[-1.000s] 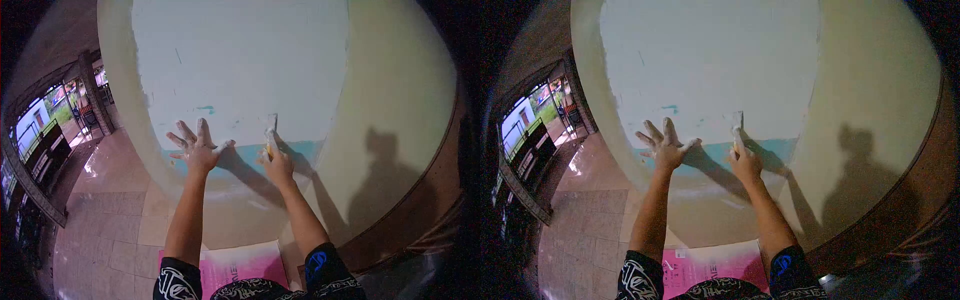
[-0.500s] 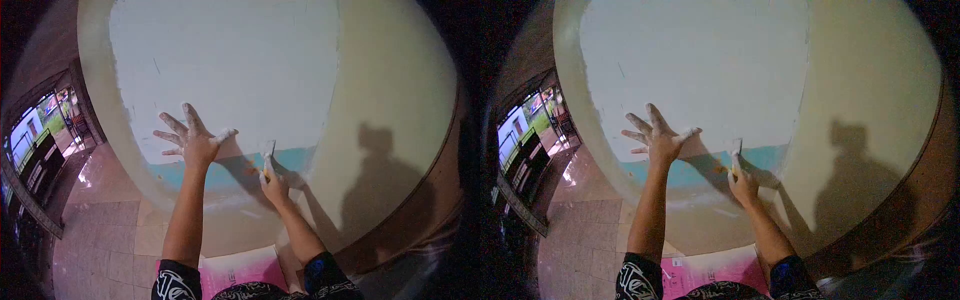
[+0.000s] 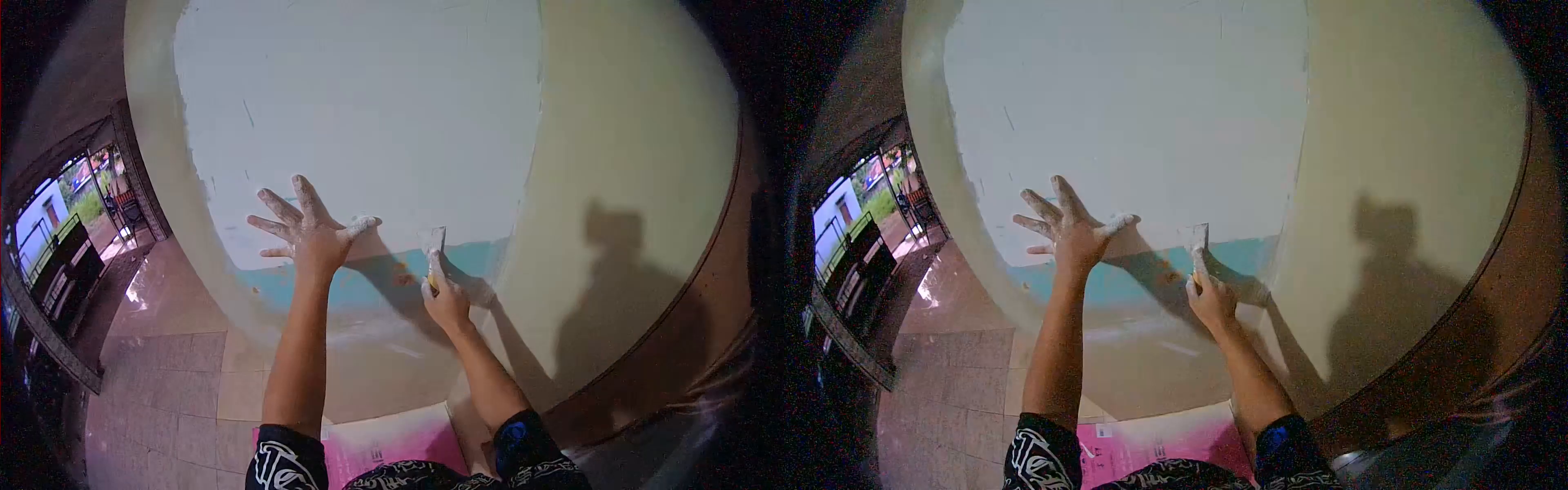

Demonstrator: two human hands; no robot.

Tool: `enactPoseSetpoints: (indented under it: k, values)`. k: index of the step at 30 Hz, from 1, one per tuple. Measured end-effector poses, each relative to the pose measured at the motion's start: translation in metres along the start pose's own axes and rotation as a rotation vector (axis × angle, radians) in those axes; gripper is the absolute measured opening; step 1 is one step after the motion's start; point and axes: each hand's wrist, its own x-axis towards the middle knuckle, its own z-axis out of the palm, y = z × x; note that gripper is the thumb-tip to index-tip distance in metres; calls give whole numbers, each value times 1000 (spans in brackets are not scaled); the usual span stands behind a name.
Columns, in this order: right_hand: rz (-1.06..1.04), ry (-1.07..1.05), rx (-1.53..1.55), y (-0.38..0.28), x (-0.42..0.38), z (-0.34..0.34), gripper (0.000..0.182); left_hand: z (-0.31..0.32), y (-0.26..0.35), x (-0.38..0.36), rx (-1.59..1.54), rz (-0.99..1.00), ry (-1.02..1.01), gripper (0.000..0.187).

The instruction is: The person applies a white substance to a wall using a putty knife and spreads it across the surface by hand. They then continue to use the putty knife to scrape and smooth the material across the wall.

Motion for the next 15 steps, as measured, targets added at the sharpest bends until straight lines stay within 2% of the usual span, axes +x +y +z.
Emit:
enactPoseSetpoints:
  k: [2, 3, 4, 6, 8, 9, 11, 12, 13, 14, 15]
  values:
    - [-8, 8, 16, -21, 24, -26, 65, 4, -3, 0, -26, 17, 20, 156]
    - [24, -11, -48, -32, 41, -41, 64, 35, -22, 8, -7, 175, 274, 156]
    - [53, -27, -113, -37, 55, -47, 62, 30, -18, 5, -7, 177, 273, 156]
    - [44, -7, -152, -33, 61, -43, 63, 21, -9, -2, -29, 69, 38, 157]
    - [133, -36, -193, -31, 43, -37, 54, 35, -13, -8, -17, 106, 54, 157]
    - [105, -26, -87, -15, 27, -22, 45, 37, -11, -11, -11, 99, 37, 158]
    - [87, -17, -63, 6, 6, -8, 41, 33, -3, -13, 1, 37, -28, 158]
    - [70, -9, -31, 12, 3, -7, 38, 36, -3, -12, -4, 36, -25, 158]
    - [93, -55, -161, 3, 10, -20, 38, 40, -6, -11, -7, 54, 6, 158]
    - [97, -58, -159, -3, 22, -34, 38, 47, -9, -11, -5, 74, 33, 158]
    - [142, -41, -81, -16, 43, -51, 38, 61, -19, -9, -36, 144, 137, 158]
